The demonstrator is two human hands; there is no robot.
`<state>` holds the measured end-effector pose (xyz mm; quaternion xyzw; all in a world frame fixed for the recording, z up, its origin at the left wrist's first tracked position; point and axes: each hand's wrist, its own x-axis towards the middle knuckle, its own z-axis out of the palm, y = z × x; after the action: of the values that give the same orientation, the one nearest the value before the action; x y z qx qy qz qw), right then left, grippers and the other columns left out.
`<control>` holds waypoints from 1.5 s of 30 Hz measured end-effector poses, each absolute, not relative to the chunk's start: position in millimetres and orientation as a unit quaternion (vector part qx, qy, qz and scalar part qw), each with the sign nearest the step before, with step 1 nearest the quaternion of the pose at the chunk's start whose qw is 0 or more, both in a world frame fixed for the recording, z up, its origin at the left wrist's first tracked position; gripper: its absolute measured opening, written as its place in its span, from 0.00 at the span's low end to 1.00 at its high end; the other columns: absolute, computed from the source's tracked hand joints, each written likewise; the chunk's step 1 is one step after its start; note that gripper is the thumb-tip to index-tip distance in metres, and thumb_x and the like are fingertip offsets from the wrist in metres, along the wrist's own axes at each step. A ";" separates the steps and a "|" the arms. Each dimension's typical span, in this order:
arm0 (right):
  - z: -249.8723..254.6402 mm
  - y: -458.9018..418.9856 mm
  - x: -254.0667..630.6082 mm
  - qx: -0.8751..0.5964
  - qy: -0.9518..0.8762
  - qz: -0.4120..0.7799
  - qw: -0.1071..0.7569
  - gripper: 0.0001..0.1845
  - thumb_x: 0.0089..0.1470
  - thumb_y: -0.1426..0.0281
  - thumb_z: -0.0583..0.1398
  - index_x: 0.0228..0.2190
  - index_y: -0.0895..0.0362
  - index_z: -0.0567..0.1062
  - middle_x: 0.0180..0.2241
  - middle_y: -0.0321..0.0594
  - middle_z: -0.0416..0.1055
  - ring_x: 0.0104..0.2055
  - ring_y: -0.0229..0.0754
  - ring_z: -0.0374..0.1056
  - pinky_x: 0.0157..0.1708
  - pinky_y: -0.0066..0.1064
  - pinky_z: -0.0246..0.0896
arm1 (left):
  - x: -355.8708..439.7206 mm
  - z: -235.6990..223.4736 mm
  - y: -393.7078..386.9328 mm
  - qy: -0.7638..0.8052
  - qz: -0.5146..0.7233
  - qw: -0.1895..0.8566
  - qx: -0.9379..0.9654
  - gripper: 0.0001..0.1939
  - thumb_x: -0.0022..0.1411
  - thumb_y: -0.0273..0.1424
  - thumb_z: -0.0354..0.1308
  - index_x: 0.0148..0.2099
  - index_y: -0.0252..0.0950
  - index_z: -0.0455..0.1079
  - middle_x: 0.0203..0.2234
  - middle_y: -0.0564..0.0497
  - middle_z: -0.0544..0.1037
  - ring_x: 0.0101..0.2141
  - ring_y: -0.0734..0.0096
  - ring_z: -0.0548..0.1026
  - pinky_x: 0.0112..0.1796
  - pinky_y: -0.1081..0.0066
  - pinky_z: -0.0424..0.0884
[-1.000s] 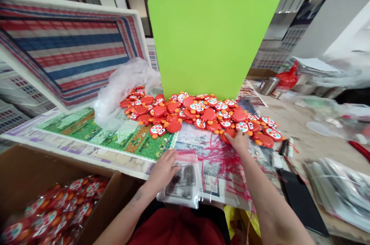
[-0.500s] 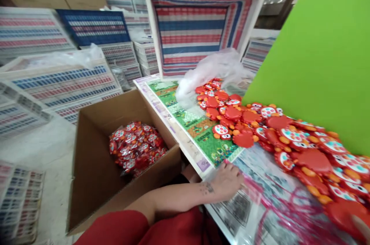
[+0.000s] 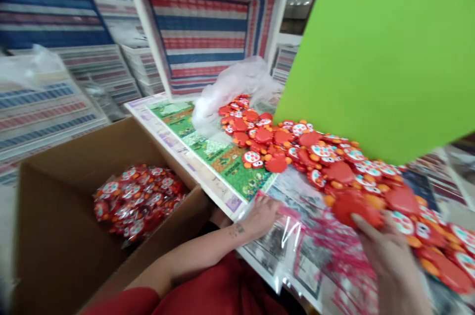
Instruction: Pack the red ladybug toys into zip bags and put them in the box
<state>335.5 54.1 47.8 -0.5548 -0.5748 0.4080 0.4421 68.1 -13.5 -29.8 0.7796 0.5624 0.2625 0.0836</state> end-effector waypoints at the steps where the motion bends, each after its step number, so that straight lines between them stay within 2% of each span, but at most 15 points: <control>1: 51.7 47.3 334.6 -0.551 -0.557 0.432 0.447 0.27 0.41 0.53 0.68 0.45 0.44 0.74 0.45 0.43 0.75 0.46 0.55 0.73 0.45 0.45 0.70 | 66.4 -27.2 -13.9 0.581 0.278 0.106 0.757 0.20 0.67 0.35 0.52 0.58 0.35 0.59 0.38 0.47 0.76 0.42 0.62 0.71 0.46 0.62 0.63; 3: 56.0 36.5 326.1 -0.542 -0.566 0.474 0.401 0.30 0.34 0.57 0.72 0.42 0.49 0.76 0.43 0.43 0.77 0.44 0.55 0.73 0.44 0.45 0.70 | 63.5 -22.9 -14.2 0.603 0.296 0.124 0.730 0.27 0.67 0.36 0.51 0.64 0.33 0.52 0.42 0.45 0.75 0.44 0.60 0.71 0.49 0.59 0.62; 4: 56.5 32.8 319.8 -0.533 -0.579 0.489 0.376 0.30 0.33 0.59 0.73 0.41 0.51 0.77 0.43 0.43 0.77 0.43 0.54 0.73 0.43 0.44 0.70 | 62.3 -21.1 -14.5 0.597 0.295 0.122 0.736 0.26 0.67 0.34 0.50 0.64 0.34 0.52 0.44 0.44 0.75 0.45 0.59 0.70 0.50 0.58 0.61; 8: 51.0 30.3 292.0 -0.491 -0.576 0.514 0.403 0.29 0.38 0.60 0.71 0.44 0.52 0.76 0.46 0.44 0.76 0.45 0.50 0.73 0.44 0.41 0.69 | 59.1 -15.7 -16.7 0.528 0.252 0.093 0.806 0.17 0.67 0.27 0.47 0.56 0.38 0.64 0.43 0.47 0.74 0.45 0.61 0.69 0.50 0.59 0.59; 11: 42.8 37.9 274.7 -0.464 -0.586 0.533 0.396 0.29 0.40 0.60 0.71 0.45 0.53 0.75 0.47 0.45 0.75 0.46 0.49 0.72 0.47 0.41 0.68 | 57.5 -14.1 -17.6 0.509 0.229 0.071 0.827 0.15 0.66 0.24 0.49 0.53 0.39 0.67 0.41 0.48 0.74 0.43 0.62 0.68 0.47 0.61 0.59; 14: 33.8 49.8 261.3 -0.446 -0.602 0.534 0.392 0.29 0.43 0.59 0.69 0.48 0.53 0.74 0.48 0.43 0.75 0.48 0.47 0.71 0.50 0.42 0.65 | 56.4 -16.6 -16.0 0.480 0.221 0.052 0.847 0.13 0.66 0.25 0.50 0.50 0.41 0.69 0.39 0.50 0.74 0.42 0.63 0.66 0.45 0.63 0.59; 18: 23.2 62.4 242.5 -0.447 -0.637 0.508 0.371 0.26 0.48 0.56 0.65 0.47 0.53 0.76 0.47 0.42 0.76 0.47 0.47 0.71 0.51 0.43 0.64 | 56.4 -22.7 -12.7 0.488 0.247 0.041 0.836 0.07 0.67 0.32 0.53 0.40 0.39 0.72 0.35 0.51 0.74 0.39 0.64 0.66 0.45 0.63 0.59; 22: 16.2 63.2 215.4 -0.431 -0.690 0.484 0.322 0.23 0.54 0.54 0.59 0.44 0.56 0.78 0.41 0.38 0.79 0.43 0.46 0.72 0.51 0.42 0.63 | 57.4 -24.2 -12.6 0.509 0.301 0.025 0.806 0.08 0.66 0.35 0.55 0.37 0.38 0.72 0.35 0.49 0.74 0.40 0.64 0.66 0.47 0.61 0.60; 26: 11.4 60.5 198.8 -0.417 -0.721 0.468 0.294 0.20 0.51 0.53 0.61 0.34 0.56 0.81 0.32 0.35 0.78 0.37 0.45 0.73 0.45 0.39 0.67 | 56.4 -21.8 -13.2 0.528 0.351 0.035 0.772 0.08 0.66 0.32 0.54 0.36 0.37 0.73 0.38 0.47 0.74 0.43 0.62 0.67 0.47 0.59 0.63; 30: 6.1 53.9 217.9 -0.513 -0.709 0.352 0.332 0.20 0.55 0.54 0.57 0.36 0.56 0.80 0.37 0.44 0.78 0.43 0.49 0.71 0.48 0.41 0.63 | 54.8 -21.5 -11.2 0.524 0.384 0.088 0.755 0.06 0.65 0.32 0.55 0.38 0.37 0.72 0.45 0.46 0.73 0.48 0.62 0.68 0.50 0.58 0.64; 33: -3.7 38.0 237.5 -0.620 -0.683 0.233 0.307 0.19 0.58 0.55 0.54 0.38 0.53 0.78 0.30 0.44 0.77 0.35 0.49 0.73 0.40 0.39 0.66 | 54.5 -21.5 -8.0 0.520 0.400 0.133 0.743 0.05 0.64 0.31 0.56 0.37 0.37 0.71 0.49 0.46 0.73 0.51 0.61 0.68 0.54 0.57 0.62; 36: -16.9 18.2 238.0 -0.609 -0.696 0.230 0.303 0.17 0.57 0.60 0.54 0.43 0.52 0.77 0.33 0.43 0.79 0.35 0.48 0.74 0.38 0.39 0.67 | 52.9 -16.1 -2.6 0.517 0.399 0.182 0.735 0.04 0.63 0.30 0.56 0.36 0.37 0.71 0.50 0.46 0.73 0.53 0.61 0.68 0.55 0.58 0.62; 40: -24.4 2.3 216.5 -0.590 -0.676 0.222 0.382 0.20 0.57 0.67 0.50 0.46 0.55 0.75 0.44 0.46 0.77 0.45 0.50 0.73 0.46 0.44 0.66 | 48.5 4.0 3.0 0.515 0.329 0.244 0.753 0.05 0.64 0.29 0.55 0.36 0.37 0.71 0.40 0.48 0.78 0.44 0.63 0.74 0.50 0.61 0.66; 43: -17.9 -2.2 204.9 -0.585 -0.650 0.228 0.427 0.20 0.58 0.66 0.50 0.47 0.56 0.74 0.43 0.48 0.76 0.43 0.51 0.72 0.45 0.46 0.66 | 44.1 20.3 -1.3 0.506 0.293 0.275 0.763 0.08 0.66 0.29 0.51 0.38 0.37 0.71 0.31 0.51 0.78 0.37 0.65 0.75 0.45 0.63 0.68; 45: -10.9 -5.1 202.7 -0.568 -0.643 0.249 0.450 0.20 0.59 0.64 0.51 0.48 0.56 0.73 0.40 0.47 0.76 0.39 0.49 0.72 0.42 0.44 0.68 | 39.4 25.0 -7.8 0.511 0.336 0.265 0.746 0.07 0.65 0.30 0.52 0.41 0.38 0.71 0.35 0.50 0.78 0.41 0.63 0.74 0.48 0.62 0.67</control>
<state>202.7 -5.1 -10.9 -0.5680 -0.6426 0.2491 0.4499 39.4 -7.8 25.0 0.7457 0.5108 0.3357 0.2653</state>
